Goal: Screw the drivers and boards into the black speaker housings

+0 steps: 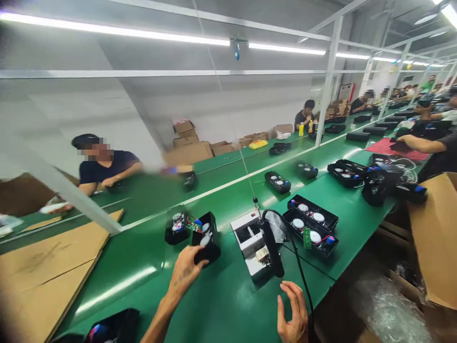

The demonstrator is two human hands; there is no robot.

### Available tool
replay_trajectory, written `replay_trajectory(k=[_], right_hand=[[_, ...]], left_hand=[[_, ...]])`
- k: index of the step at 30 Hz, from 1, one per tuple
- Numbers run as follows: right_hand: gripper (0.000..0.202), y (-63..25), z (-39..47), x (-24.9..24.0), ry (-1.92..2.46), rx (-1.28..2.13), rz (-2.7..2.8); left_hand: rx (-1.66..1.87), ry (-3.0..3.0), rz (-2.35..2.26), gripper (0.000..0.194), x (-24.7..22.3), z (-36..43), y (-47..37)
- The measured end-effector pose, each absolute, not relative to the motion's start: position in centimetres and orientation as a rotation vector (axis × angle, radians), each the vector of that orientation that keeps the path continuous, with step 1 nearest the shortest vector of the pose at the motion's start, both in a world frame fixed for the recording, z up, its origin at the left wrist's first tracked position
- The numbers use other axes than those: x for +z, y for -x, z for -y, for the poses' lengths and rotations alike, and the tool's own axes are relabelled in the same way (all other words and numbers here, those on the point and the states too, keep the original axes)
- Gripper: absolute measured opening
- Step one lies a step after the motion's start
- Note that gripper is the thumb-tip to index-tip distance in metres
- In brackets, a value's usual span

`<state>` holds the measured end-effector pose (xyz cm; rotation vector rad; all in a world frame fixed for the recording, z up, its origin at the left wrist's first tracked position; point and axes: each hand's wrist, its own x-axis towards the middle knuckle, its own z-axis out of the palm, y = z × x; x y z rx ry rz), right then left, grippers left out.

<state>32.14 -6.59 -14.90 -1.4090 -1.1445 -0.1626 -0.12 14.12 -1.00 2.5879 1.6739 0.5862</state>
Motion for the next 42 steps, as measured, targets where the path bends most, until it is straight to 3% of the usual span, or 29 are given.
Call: replay_trajectory(k=[3,8,12,15,18,22,25,29,33,42], right_hand=[[0.021,-29.9,6.9,-12.1,1.336,0.239,1.181],[0.063,-23.8,4.9,-6.6,1.275,1.226,1.398],[0.088,-22.7,2.9,-4.7,1.311,1.244,1.720],[0.083,-24.4,0.7,-3.0,1.137,1.287,1.965],[0.074,-25.9,-2.8,-0.5,1.066,1.397,2.291],[0.075,-25.8,-6.3,1.8,0.853,1.570,2.663],[0.068,-26.1,-5.6,2.4,0.948,1.430,2.608],[0.040,-28.4,-1.3,2.9,1.061,1.130,2.207],[0.010,-28.9,4.2,2.2,0.987,0.919,2.082],[0.023,-25.4,8.5,-1.1,0.890,0.366,2.401]], left_hand=[[0.668,-2.641,-1.613,0.042,-3.3,-3.3,1.4],[1.020,-2.713,-1.499,0.053,-6.2,9.0,-1.3],[1.013,-2.726,-1.445,0.046,-6.0,12.3,-2.2],[1.130,-2.671,-1.400,0.032,-5.0,13.5,-0.8],[1.270,-2.502,-1.506,0.033,-3.9,13.9,1.3],[1.173,-2.470,-1.485,0.031,-3.4,13.0,2.6],[1.002,-2.610,-1.252,0.047,-3.4,12.4,2.1],[1.012,-2.604,-1.215,0.021,-3.1,12.2,0.8],[1.031,-2.287,-1.473,0.017,-3.2,12.0,-0.2],[1.089,-2.000,-1.509,0.019,-4.0,11.4,-1.3]])
